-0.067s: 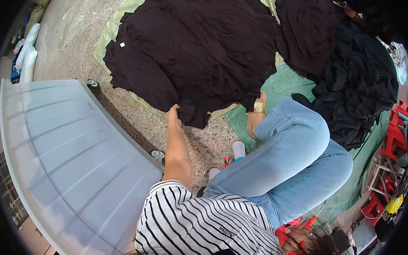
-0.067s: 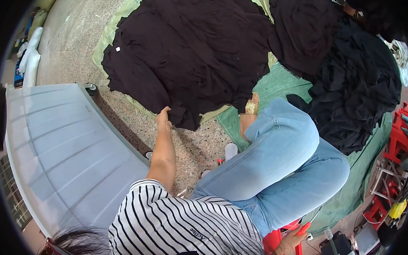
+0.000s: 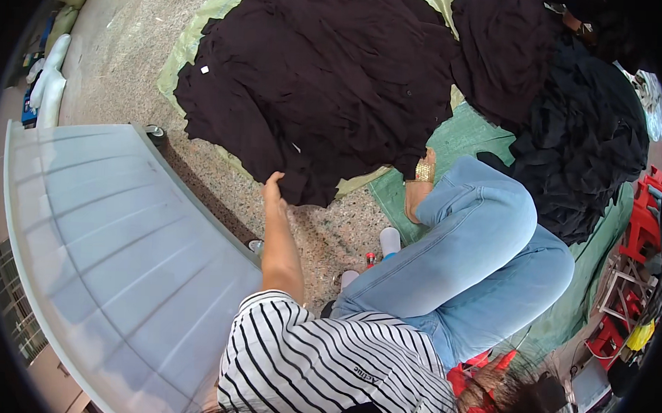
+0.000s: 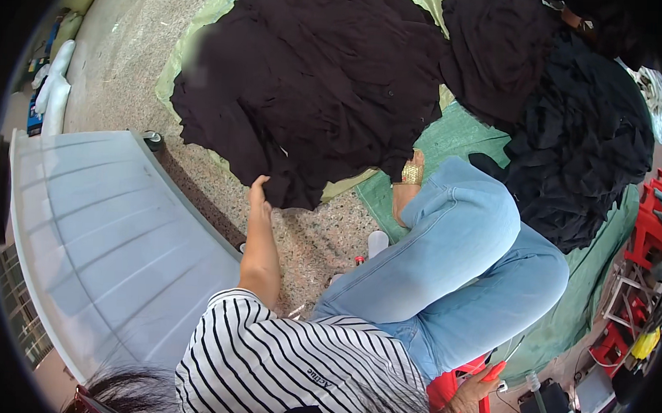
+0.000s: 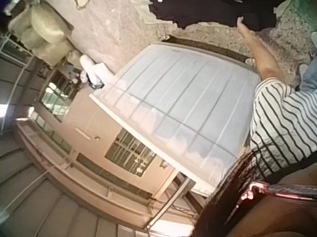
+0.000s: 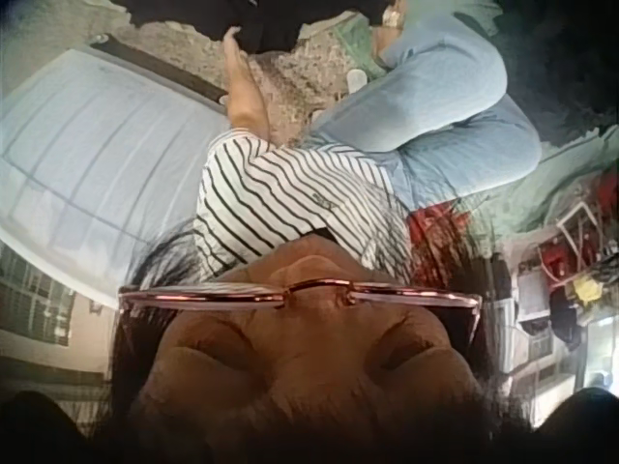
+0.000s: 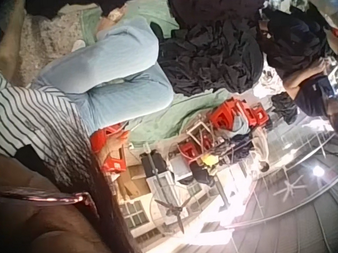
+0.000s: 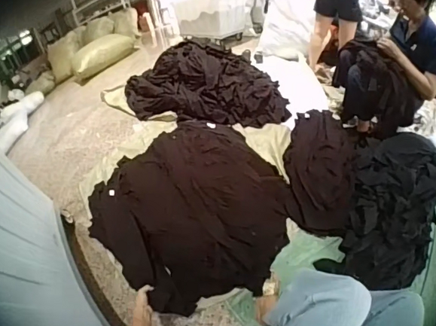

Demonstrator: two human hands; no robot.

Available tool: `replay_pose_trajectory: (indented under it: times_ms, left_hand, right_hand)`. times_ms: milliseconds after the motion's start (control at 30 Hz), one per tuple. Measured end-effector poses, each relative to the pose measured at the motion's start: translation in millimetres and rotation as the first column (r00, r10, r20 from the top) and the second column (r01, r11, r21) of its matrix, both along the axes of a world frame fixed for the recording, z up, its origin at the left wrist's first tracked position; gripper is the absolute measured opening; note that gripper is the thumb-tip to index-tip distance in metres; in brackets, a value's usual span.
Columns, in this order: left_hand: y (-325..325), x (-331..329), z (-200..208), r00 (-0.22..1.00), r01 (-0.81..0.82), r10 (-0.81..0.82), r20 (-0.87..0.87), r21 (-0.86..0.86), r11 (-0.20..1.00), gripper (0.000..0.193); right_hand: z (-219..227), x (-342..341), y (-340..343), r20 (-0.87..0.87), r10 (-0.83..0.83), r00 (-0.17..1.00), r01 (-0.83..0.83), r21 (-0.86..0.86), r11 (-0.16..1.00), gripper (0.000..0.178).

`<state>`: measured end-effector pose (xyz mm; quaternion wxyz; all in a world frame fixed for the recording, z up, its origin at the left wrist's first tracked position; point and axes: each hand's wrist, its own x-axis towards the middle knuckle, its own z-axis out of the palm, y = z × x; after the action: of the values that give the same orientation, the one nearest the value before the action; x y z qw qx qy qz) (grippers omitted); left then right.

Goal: The recorder is trimming excess threads and labels from fabric pieces using a thread trimmer.

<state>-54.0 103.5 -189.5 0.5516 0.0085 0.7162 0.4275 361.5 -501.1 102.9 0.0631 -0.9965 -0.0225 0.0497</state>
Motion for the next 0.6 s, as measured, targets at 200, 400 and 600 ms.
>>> replay_pose_trajectory:
  times_ms: [200, 400, 600]
  left_hand:
    - [-16, -96, 110, 0.979, -0.034, -0.037, 0.200, 0.344, 0.939, 0.027]
    - [76, 80, 258, 0.990, 0.139, -0.136, -0.029, 0.273, 0.952, 0.039]
    - [-16, 94, 387, 0.976, 0.143, -0.219, 0.010, 0.729, 0.669, 0.049]
  right_hand:
    - [-10, 24, 44, 0.051, 0.061, 0.997, -0.062, 0.023, 0.998, 0.042]
    - [4, -15, 34, 0.187, -0.183, 0.965, 0.191, -0.027, 0.981, 0.048]
    - [-18, 12, 71, 0.143, -0.150, 0.978, 0.148, 0.028, 0.989, 0.045]
